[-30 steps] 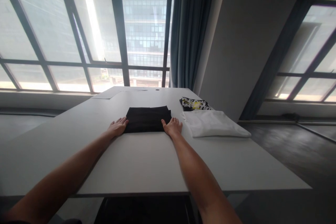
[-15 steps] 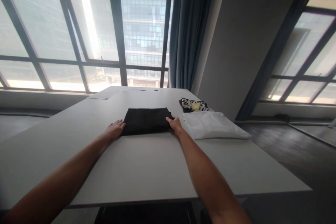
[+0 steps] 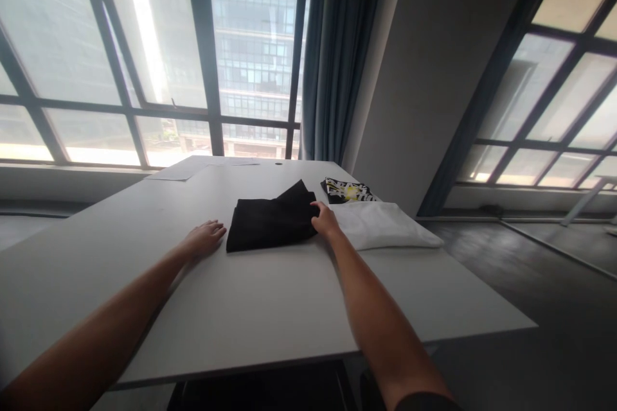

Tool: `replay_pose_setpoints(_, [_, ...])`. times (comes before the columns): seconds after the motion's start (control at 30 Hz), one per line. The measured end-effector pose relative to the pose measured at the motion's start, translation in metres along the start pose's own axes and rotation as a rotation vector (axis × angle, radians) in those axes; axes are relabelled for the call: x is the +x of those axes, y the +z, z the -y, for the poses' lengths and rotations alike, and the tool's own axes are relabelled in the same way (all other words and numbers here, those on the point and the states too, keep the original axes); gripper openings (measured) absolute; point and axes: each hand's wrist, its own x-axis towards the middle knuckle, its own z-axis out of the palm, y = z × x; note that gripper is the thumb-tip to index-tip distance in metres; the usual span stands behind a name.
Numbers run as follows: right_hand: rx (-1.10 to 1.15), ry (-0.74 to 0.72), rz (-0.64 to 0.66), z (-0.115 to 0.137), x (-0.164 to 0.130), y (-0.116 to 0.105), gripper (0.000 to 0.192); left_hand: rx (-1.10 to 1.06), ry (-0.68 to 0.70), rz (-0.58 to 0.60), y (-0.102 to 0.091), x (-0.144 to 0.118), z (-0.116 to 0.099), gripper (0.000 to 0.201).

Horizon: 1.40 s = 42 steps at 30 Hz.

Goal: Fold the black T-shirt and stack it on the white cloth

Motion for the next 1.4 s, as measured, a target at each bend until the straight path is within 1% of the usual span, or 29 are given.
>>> replay_pose_setpoints(0.07, [-0.044,0.102,0.071,-0.011,-0.003,0.001,0.058,0.0,-0.002,0.005,0.001,0.001,0.001,0.057])
replay_pose_setpoints(0.1, [-0.055,0.134,0.087,-0.014,-0.004,0.002,0.06,0.001,-0.005,0.008,0.002,0.001,0.002,0.058])
replay_pose_setpoints(0.17, [-0.071,0.17,0.097,-0.016,-0.005,0.003,0.062,0.007,-0.006,0.01,0.004,0.002,0.003,0.058])
replay_pose_setpoints(0.23, [-0.085,0.198,0.107,-0.012,-0.003,0.002,0.063,0.018,0.002,0.01,0.005,0.003,0.004,0.059])
replay_pose_setpoints(0.4, [-0.075,0.268,0.049,-0.004,0.0,-0.006,0.06,0.044,0.013,0.031,0.005,0.003,0.004,0.06])
replay_pose_setpoints(0.5, [-0.114,0.329,0.07,-0.007,-0.002,-0.008,0.058,0.059,0.004,0.062,0.003,0.002,0.002,0.061])
replay_pose_setpoints(0.67, [-0.133,0.317,0.05,-0.004,-0.003,-0.008,0.057,0.079,0.004,0.097,0.0,-0.001,0.0,0.066])
replay_pose_setpoints(0.77, [-0.161,0.22,0.042,0.008,0.006,-0.017,0.061,0.075,0.0,0.092,0.0,-0.002,0.0,0.066])
replay_pose_setpoints(0.83, [-0.18,0.125,0.022,0.018,0.017,-0.03,0.064,0.075,-0.003,0.099,0.0,-0.002,0.0,0.066])
replay_pose_setpoints(0.9, [-0.214,0.031,0.01,0.025,0.03,-0.049,0.065,0.077,-0.001,0.105,-0.001,-0.002,0.0,0.066])
replay_pose_setpoints(0.97, [-0.243,-0.053,0.013,0.029,0.042,-0.071,0.064,0.08,0.002,0.107,0.0,-0.001,0.0,0.066])
replay_pose_setpoints(1.03, [-0.27,-0.106,0.009,0.029,0.049,-0.093,0.064,0.082,0.004,0.107,0.0,-0.001,0.0,0.065])
replay_pose_setpoints(1.13, [-0.32,-0.114,-0.007,0.022,0.053,-0.121,0.063,0.084,0.006,0.095,0.002,0.0,0.001,0.064])
replay_pose_setpoints(1.27, [-0.388,-0.086,-0.025,0.011,0.052,-0.151,0.061,0.093,0.007,0.086,0.001,0.0,0.001,0.065])
replay_pose_setpoints(1.4, [-0.458,-0.051,-0.093,-0.004,0.055,-0.185,0.059,0.105,0.003,0.103,-0.002,-0.004,-0.003,0.067])
